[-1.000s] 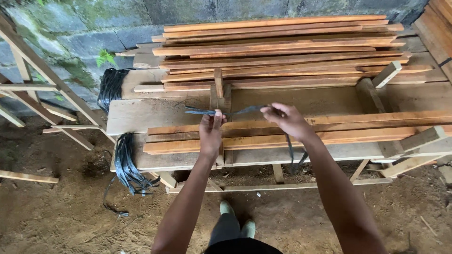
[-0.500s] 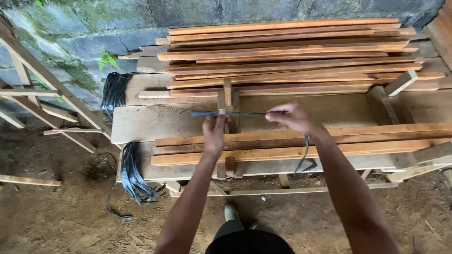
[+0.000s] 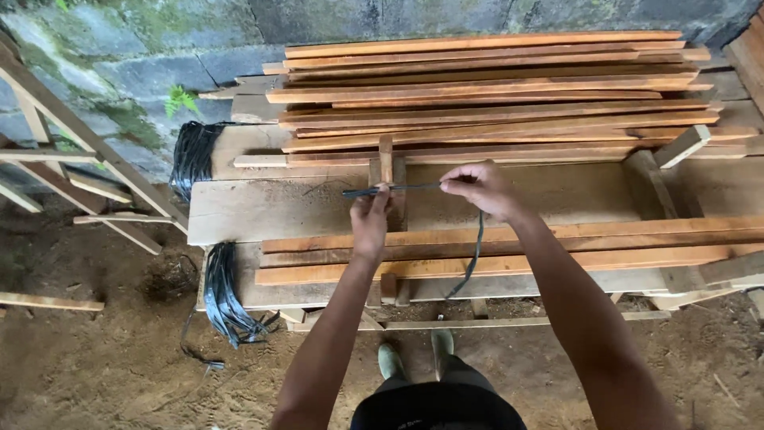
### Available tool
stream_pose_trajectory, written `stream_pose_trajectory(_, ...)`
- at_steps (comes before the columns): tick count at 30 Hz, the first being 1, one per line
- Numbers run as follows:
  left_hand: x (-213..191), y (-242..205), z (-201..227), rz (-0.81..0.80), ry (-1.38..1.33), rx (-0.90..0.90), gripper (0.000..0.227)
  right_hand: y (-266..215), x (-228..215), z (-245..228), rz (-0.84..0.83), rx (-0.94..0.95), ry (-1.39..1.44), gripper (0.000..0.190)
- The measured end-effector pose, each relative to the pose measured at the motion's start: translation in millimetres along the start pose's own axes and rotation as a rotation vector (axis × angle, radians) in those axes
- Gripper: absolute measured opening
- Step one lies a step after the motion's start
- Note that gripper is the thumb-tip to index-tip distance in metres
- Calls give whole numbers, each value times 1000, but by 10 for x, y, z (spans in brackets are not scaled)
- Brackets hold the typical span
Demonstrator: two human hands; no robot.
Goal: Binding several wood planks together using black plastic straps.
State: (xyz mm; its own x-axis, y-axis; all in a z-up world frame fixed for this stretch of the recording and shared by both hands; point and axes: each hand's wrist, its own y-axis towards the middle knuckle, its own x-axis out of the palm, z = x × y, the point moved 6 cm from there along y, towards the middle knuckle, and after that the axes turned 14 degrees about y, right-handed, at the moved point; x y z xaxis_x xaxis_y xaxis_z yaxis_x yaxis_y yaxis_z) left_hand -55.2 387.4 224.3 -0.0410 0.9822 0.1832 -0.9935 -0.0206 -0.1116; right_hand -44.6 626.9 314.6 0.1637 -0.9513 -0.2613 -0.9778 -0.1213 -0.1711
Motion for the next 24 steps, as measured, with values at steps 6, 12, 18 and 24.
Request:
stream_pose_trajectory(6, 42, 33, -94, 29, -185, 50, 15, 236, -451, 249, 81, -283, -2, 20)
stream_pose_trajectory(12, 176, -134, -165, 54, -83, 86, 18, 334, -621, 419, 173, 14, 20, 16)
stream_pose_trajectory(18, 212, -462, -61, 90, -117, 5, 16, 776, -1139, 1225, 228, -226, 42, 12)
stream_pose_trajectory(24, 538, -954, -159, -418, 48, 95, 15, 807, -1256, 1342, 261, 139, -27, 15)
